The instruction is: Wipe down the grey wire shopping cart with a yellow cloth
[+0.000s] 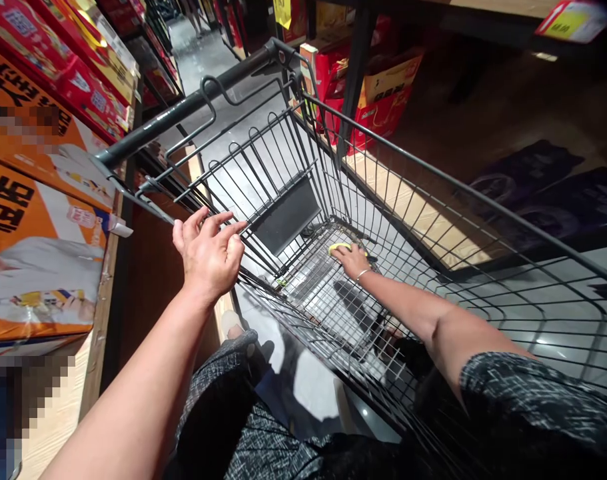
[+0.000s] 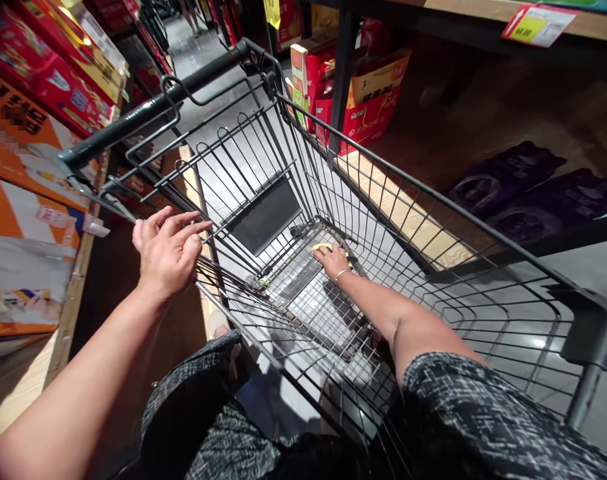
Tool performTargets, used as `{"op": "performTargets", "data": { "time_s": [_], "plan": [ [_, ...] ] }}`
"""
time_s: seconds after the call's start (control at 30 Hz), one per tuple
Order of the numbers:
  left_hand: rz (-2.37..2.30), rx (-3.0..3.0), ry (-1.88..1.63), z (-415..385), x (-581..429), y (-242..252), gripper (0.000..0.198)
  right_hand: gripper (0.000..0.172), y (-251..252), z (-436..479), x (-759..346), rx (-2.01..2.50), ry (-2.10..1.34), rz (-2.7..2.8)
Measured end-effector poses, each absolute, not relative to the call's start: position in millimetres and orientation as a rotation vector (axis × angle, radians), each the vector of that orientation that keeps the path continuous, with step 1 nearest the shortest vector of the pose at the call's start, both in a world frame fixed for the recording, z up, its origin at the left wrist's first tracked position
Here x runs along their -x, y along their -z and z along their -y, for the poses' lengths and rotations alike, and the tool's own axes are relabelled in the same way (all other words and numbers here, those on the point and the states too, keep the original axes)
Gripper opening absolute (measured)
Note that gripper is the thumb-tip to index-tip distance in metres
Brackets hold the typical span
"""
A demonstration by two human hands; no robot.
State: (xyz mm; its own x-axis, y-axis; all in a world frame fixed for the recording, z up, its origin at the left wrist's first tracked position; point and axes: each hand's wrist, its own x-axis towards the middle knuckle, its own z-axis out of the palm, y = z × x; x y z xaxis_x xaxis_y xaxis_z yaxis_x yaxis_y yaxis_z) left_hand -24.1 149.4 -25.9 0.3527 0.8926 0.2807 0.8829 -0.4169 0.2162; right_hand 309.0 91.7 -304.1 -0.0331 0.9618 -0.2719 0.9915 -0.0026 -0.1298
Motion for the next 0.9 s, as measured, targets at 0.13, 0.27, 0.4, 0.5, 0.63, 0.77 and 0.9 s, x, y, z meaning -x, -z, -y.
{"op": "performTargets", "data": {
  "time_s": [0.13,0.27,0.4,0.5,0.63,0.77,0.9],
  "plan": [
    [-1.713,-2.534,-0.580,-149.0,18.9,22.9,0.040,0.067,301.7,-40.0,-231.9,-1.794,0.722,-2.459],
    [-1.732,-2.509,-0.586,-149.6,15.4,18.5,0.042,0.062,299.4,-8.1,-189.3,-1.605,0.806,-2.592],
    [-1.706,-2.495,-0.576,-155.3,18.6,18.7,0.041,0.065,297.4,-28.8,-233.2,-1.540,0.731,-2.579],
    [-1.695,-2.470,-0.601,-160.8,20.5,20.8,0.040,0.072,289.5,-56.2,-303.0,-1.700,0.572,-2.429],
    [-1.672,-2.436,-0.649,-166.7,19.3,21.7,0.039,0.063,277.3,-72.7,-370.7,-1.989,0.393,-2.135],
    [-1.658,-2.404,-0.699,-172.3,16.9,22.4,0.038,0.061,275.7,-63.3,-363.6,-2.169,0.418,-1.926],
    [-1.666,-2.369,-0.708,-178.4,16.4,24.8,0.045,0.059,278.8,-35.2,-304.6,-2.146,0.718,-2.012]
  ]
}}
